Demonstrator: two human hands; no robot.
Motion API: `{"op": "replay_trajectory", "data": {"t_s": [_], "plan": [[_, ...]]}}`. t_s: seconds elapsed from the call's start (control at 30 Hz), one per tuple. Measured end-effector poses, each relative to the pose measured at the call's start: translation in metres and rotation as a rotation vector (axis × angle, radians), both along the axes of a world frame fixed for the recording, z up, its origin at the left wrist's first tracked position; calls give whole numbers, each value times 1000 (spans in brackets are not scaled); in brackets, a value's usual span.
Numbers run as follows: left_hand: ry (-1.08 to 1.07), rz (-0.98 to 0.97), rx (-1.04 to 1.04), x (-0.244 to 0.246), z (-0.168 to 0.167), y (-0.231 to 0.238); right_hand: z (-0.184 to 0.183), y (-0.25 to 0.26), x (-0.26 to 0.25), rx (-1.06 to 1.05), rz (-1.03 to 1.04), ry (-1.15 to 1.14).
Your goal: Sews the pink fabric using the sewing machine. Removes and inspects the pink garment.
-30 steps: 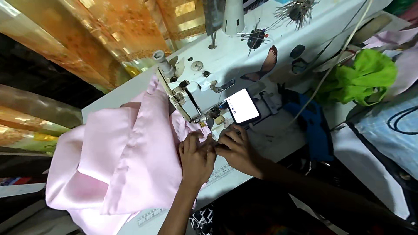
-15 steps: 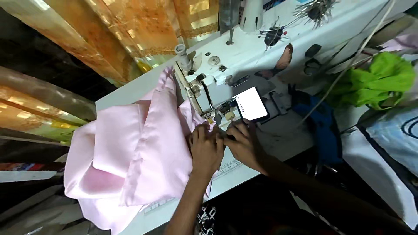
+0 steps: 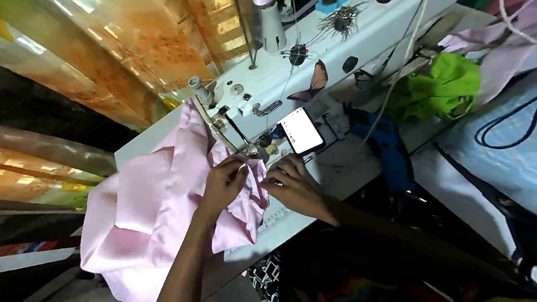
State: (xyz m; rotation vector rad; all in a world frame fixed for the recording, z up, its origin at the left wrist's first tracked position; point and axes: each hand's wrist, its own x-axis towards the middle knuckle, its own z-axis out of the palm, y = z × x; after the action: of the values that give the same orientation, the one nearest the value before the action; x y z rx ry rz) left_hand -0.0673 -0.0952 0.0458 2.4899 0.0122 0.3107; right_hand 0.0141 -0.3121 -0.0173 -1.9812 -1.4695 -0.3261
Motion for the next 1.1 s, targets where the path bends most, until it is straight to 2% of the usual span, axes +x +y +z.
{"op": "replay_trajectory", "data": {"t_s": [0.17, 0.3, 0.43, 0.67, 0.87, 1.1], "plan": [[47, 31, 39, 0, 4, -1, -1, 3, -2, 5, 39, -58], [102, -17, 185, 0, 4, -5, -2, 1, 3, 10, 83, 2], [168, 58, 335, 8, 4, -20, -2, 1, 8, 54, 91, 17], [283, 43, 335, 12, 9, -18, -3, -1, 12, 0, 118, 42], [80, -37, 230, 2, -6, -8, -1, 2, 11, 20, 142, 58], [-60, 95, 193, -11, -26, -33, -4, -8, 12, -80, 122, -60]]}}
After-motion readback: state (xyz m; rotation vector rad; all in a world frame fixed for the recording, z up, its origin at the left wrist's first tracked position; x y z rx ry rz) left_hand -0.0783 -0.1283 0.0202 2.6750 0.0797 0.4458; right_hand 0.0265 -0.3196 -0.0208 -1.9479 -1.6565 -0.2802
